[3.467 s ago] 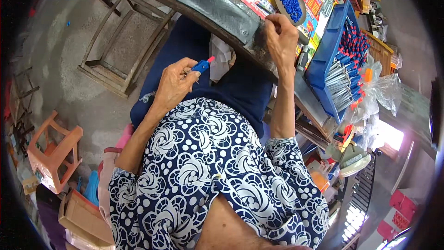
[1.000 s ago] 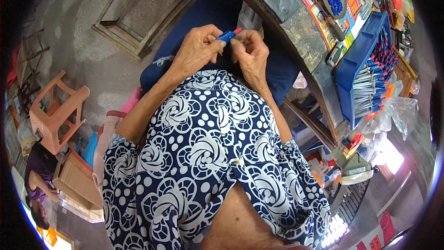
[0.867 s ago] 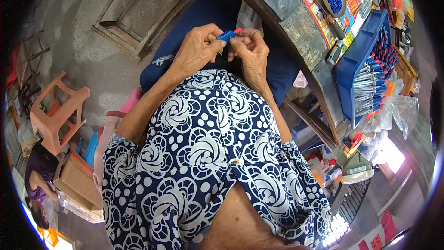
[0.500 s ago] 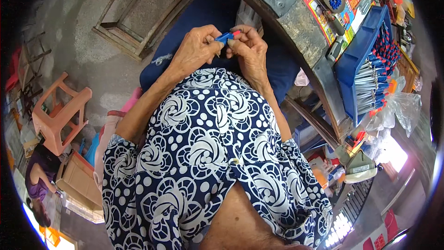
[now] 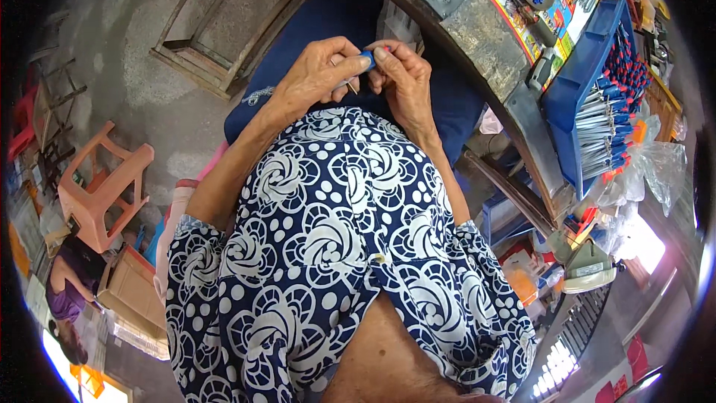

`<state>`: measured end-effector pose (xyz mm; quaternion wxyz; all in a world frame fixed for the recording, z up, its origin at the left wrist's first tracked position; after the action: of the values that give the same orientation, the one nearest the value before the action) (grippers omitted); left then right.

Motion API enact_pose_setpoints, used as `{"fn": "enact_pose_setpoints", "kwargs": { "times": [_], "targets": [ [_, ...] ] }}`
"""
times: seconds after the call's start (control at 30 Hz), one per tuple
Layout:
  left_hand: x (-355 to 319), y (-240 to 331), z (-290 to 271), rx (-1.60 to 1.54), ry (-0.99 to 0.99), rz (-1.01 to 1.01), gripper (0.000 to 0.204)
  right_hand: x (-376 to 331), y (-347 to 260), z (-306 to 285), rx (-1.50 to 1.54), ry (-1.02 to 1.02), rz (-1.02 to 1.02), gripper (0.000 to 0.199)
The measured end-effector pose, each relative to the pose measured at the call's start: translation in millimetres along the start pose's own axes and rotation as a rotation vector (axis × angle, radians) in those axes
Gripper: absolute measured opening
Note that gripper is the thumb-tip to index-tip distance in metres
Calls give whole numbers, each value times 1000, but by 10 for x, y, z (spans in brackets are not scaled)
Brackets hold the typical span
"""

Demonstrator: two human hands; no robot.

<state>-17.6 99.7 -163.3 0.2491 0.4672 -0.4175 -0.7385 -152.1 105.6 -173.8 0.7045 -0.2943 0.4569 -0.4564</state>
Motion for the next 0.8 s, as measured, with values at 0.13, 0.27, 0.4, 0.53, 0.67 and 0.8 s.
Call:
{"fn": "enact_pose_setpoints", "kwargs": {
  "times": [0.13,0.27,0.4,0.53,0.67,0.8],
  "targets": [
    [-5,-29,-6,-36,23,-6,27,-5,0,13,-62,22,-8,17],
    [-30,-10,4,-24,53,-5,25,-46,-7,39,-121,74,-56,16],
    [-64,63,25,-18,49,-35,21,-61,-72,65,-136,87,-63,16],
    [-83,96,44,-39,51,-11,20,-65,-100,65,-78,60,-61,15],
    [-75,101,57,-95,84,3,22,-92,-113,97,-99,128,-111,15],
    [-81,85,21,-208,36,-11,20,-54,-130,99,-108,63,-58,15]
  ]
}}
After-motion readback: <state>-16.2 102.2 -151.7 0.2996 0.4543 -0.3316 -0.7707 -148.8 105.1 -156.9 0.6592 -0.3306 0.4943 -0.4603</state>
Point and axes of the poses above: each hand's wrist, its own x-axis towards the middle knuckle, its own z-axis out of the palm, y = z × x, the point moved 5 cm from there along x, towards the middle knuckle, and after that the axes turned 2 degrees about x, right-handed, at the moved point
